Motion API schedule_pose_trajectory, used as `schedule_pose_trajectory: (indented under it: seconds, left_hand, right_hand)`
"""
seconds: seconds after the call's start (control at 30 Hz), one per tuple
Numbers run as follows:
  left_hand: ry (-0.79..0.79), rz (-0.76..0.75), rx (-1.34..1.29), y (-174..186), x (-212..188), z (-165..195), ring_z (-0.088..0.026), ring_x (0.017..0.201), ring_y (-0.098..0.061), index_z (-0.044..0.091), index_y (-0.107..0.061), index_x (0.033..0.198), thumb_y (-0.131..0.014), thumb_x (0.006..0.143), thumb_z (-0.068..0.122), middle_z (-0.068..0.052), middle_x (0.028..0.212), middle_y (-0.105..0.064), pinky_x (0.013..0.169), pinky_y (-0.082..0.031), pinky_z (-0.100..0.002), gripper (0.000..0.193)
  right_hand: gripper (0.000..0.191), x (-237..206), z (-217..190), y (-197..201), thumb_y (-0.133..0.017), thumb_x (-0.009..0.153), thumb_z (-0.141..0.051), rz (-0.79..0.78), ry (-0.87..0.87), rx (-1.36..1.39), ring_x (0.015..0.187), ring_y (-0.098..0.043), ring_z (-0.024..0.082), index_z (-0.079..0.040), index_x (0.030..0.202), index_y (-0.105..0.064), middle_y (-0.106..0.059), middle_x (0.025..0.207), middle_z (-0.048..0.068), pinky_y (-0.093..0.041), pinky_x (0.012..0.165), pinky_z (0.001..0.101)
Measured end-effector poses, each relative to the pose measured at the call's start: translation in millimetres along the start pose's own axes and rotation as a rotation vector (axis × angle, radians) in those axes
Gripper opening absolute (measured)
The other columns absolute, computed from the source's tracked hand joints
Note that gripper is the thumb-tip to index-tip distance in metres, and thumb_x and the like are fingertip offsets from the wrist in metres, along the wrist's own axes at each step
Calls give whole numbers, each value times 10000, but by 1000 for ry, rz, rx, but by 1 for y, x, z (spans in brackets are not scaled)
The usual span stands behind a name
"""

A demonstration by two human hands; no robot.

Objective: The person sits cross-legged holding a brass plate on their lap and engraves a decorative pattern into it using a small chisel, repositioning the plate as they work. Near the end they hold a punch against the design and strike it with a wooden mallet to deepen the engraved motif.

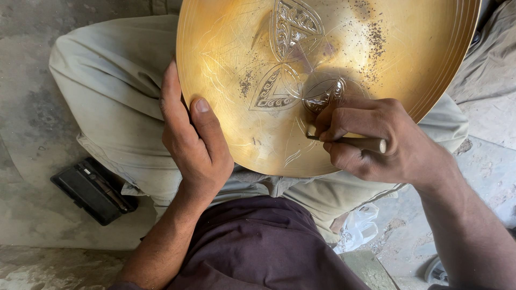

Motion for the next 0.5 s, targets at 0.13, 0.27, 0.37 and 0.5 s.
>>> schedule_pose_trajectory:
  seconds: [0.13, 0.27, 0.37, 0.5]
  left_hand:
    - [10, -7, -4, 0, 0, -1, -215, 1216, -702, -39, -212, 1576, -324, 1253, 128, -230, 1413, -562, 987, -634, -297, 380]
    - [16, -11, -29, 0, 0, -4, -204, 1201, -714, -40, -204, 1579, -321, 1250, 129, -231, 1409, -570, 968, -627, -289, 388]
    - [15, -5, -37, -1, 1, -4, -193, 1176, -726, -41, -205, 1572, -324, 1237, 127, -225, 1388, -587, 949, -602, -293, 393]
    - [-8, 2, -9, 1, 2, 2, -217, 1220, -688, -36, -212, 1565, -324, 1238, 124, -241, 1411, -546, 993, -611, -307, 381]
  right_hand:
    - [85, 0, 4, -3, -639, 842, -110, -38, -28, 10, 666, -716, 164, -36, 819, -673, -696, 789, 82, -546, 515, 292]
    - [106, 1, 6, -5, -624, 827, -125, -46, -20, -16, 595, -689, 145, -55, 754, -654, -681, 725, 67, -504, 469, 295]
    - [131, 0, 2, -4, -602, 860, -127, -15, 32, -48, 619, -677, 147, -74, 742, -625, -678, 727, 57, -500, 507, 305]
    - [117, -2, 1, -3, -624, 876, -159, 12, 31, -68, 658, -686, 154, -68, 805, -640, -689, 755, 75, -546, 505, 281]
Point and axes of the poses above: each hand's wrist, its own x-axis towards the middle knuckle, its own y-axis out of the back of the hand, z = x × y, the point moved 10 cm from there along x, towards the middle knuckle
